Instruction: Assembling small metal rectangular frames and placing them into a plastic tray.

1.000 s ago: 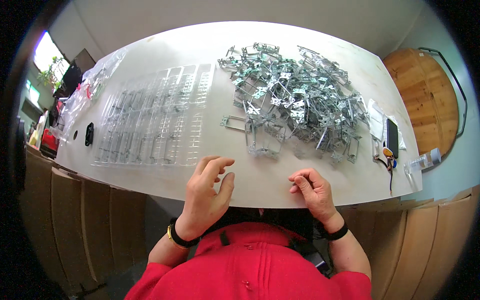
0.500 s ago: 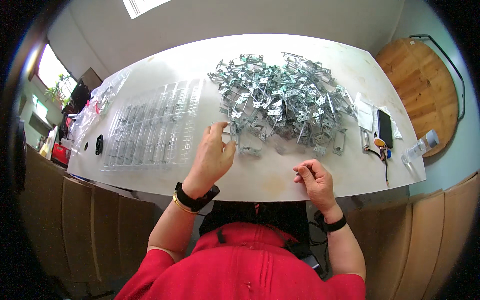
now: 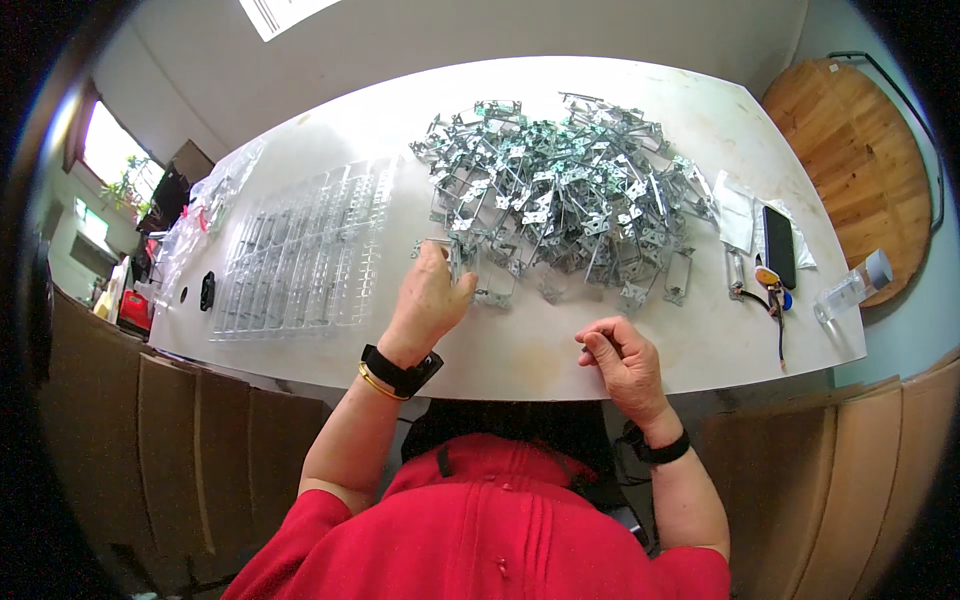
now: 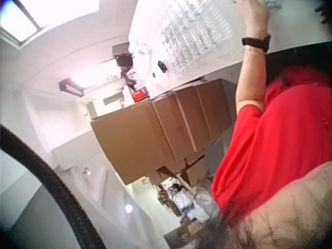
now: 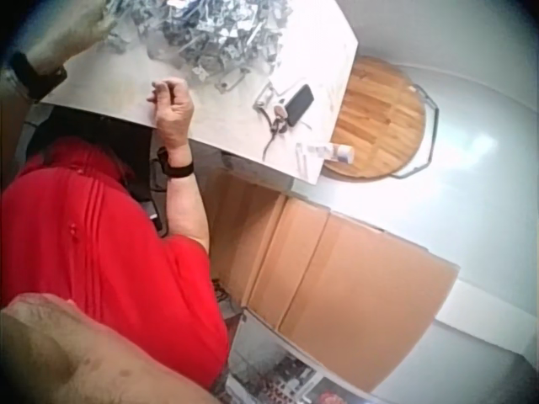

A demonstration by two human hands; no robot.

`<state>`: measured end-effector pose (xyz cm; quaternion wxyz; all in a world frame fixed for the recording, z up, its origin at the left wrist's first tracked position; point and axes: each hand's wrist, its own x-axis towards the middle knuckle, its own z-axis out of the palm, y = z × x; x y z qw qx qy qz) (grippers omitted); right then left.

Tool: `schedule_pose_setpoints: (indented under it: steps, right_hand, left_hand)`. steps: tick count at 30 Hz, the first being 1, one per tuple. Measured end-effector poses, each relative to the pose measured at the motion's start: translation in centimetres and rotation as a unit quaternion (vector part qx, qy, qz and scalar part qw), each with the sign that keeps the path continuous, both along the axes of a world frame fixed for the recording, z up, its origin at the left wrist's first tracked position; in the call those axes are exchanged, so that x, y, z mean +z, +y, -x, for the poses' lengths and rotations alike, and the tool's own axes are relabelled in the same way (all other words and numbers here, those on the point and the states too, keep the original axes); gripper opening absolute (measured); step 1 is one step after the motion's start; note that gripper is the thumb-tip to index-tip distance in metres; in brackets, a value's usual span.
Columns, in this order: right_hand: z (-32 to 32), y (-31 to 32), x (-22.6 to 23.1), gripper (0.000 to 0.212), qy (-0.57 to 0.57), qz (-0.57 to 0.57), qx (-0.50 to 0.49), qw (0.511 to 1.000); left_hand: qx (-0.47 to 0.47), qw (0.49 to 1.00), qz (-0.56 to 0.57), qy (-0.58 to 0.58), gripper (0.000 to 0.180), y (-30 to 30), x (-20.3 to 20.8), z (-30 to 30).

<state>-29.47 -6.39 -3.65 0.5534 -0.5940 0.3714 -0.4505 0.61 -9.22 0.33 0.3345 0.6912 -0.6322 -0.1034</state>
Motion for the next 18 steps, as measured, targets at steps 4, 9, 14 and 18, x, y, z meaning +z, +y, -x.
schedule_pose_setpoints:
  steps: [4, 9, 14, 18]
  right_hand:
    - [0.0, 0.1, 0.3, 0.018, 0.006, 0.001, -0.002, 1.000]
    - [-0.1, 0.2, 0.4, 0.018, -0.004, -0.003, -0.005, 1.000]
    - [0.0, 0.0, 0.2, 0.017, -0.001, 0.003, -0.012, 1.000]
    - [-0.2, 0.1, 0.2, 0.014, -0.002, 0.005, -0.012, 1.000]
  left_hand:
    - [0.033, 0.998, -0.052, -0.008, 0.027, 0.0, -0.7, -0.7]
    - [0.052, 0.998, -0.020, -0.015, 0.024, -0.2, 0.3, -1.1]
    - [0.001, 0.998, 0.065, 0.000, 0.025, 0.3, 2.5, 0.0]
    - [0.000, 0.998, 0.048, 0.041, 0.024, 0.8, 1.6, -0.4]
